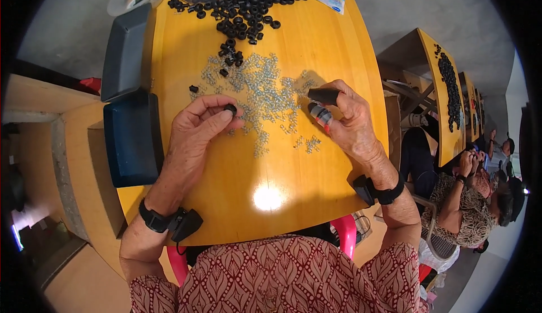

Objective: The person attaches small pins into black components one by one using a finger-held tool at a table.

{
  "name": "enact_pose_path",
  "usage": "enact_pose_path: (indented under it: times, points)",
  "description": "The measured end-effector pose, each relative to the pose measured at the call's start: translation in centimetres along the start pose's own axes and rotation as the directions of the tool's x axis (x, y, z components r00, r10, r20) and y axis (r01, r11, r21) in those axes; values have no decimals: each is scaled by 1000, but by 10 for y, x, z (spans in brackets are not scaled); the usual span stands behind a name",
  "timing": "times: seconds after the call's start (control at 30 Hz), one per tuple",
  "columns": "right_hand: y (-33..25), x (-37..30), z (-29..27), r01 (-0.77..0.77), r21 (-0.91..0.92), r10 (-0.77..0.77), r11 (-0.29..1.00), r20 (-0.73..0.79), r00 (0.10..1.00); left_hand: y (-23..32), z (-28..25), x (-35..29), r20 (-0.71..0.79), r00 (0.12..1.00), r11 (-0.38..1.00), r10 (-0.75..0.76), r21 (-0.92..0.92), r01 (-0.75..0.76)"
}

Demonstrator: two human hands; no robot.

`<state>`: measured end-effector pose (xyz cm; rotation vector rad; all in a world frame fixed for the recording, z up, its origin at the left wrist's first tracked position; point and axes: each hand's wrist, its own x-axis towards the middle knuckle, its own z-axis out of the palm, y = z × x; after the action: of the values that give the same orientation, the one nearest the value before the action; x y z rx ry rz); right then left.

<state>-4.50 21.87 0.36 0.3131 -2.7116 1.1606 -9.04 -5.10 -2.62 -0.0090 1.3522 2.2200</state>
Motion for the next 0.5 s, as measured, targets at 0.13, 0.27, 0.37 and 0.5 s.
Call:
enact_pose_path:
  times: [0.13,0.27,0.37,0.5]
  points:
    - [-4,2,2,10,64,-11,998,13,1000,-3,-4,-3,10,1000,1000,-3,7,3]
    - [-5,3,5,-37,91,34,995,35,999,-2,-3,-6,7,1000,1000,3,-1,-3]
    - [-7,4,8,-93,106,90,990,37,995,-2,-3,-5,12,1000,1000,-12,-1,12]
    - [-1,12,4,-83,125,79,989,35,996,2,0,3,-11,1000,999,-29,16,29]
